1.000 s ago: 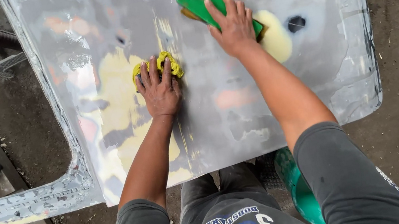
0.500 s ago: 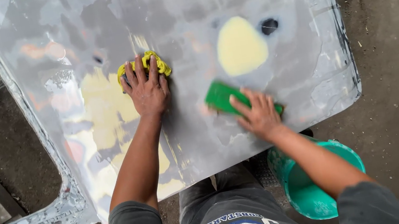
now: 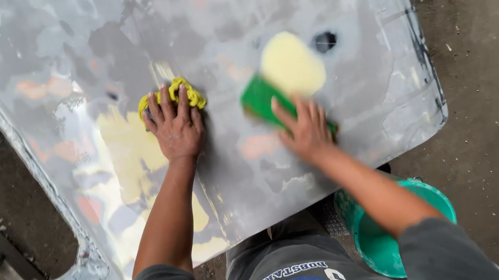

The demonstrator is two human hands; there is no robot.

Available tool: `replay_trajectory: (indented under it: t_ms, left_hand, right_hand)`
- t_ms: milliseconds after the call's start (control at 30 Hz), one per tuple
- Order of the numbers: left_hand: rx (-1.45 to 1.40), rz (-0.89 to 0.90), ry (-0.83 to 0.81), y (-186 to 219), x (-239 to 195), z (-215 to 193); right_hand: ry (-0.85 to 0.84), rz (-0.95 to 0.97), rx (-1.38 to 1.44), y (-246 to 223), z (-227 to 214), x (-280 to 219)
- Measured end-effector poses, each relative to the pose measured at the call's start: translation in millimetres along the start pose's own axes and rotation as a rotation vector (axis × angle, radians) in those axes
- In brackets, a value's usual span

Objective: The person dips a green sponge and a cloth into a bucket of water and scrubs a large, flat, painted surface. They wipe the surface with the cloth and continue scrubbing with the sponge, occasionally dipping the tools back into the bucket to rinse them.

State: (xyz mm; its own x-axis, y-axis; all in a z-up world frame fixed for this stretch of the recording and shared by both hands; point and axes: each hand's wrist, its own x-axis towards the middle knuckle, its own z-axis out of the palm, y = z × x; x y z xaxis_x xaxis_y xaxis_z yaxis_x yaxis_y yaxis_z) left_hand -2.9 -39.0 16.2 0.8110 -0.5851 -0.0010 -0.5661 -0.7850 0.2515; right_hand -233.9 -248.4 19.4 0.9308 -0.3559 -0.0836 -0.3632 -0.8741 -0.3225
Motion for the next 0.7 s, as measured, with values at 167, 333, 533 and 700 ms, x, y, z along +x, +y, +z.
replay_trajectory:
  t_ms: [167,333,533,700]
  left_hand:
    - [0.015,-0.001,0.015,-3.6,-1.5,3.8]
    - [0.021,-0.01,0.015,-3.3,-2.7,3.8]
    - [-0.001,0.011,0.02,-1.3,-2.4,0.3]
    - [0.0,-0.002,0.002,0.1,-0.4,-0.5]
  right_hand:
    - [0.023,-0.098,0.042,30.7,7.9,-39.0]
    - [0.185,0.111,-0.071,97.5,-15.8,97.7]
    - [0.305,0.292,-0.044,114.0,-26.1,140.6]
    - [0.039,0.084,0.011,36.1,-7.6,-15.0]
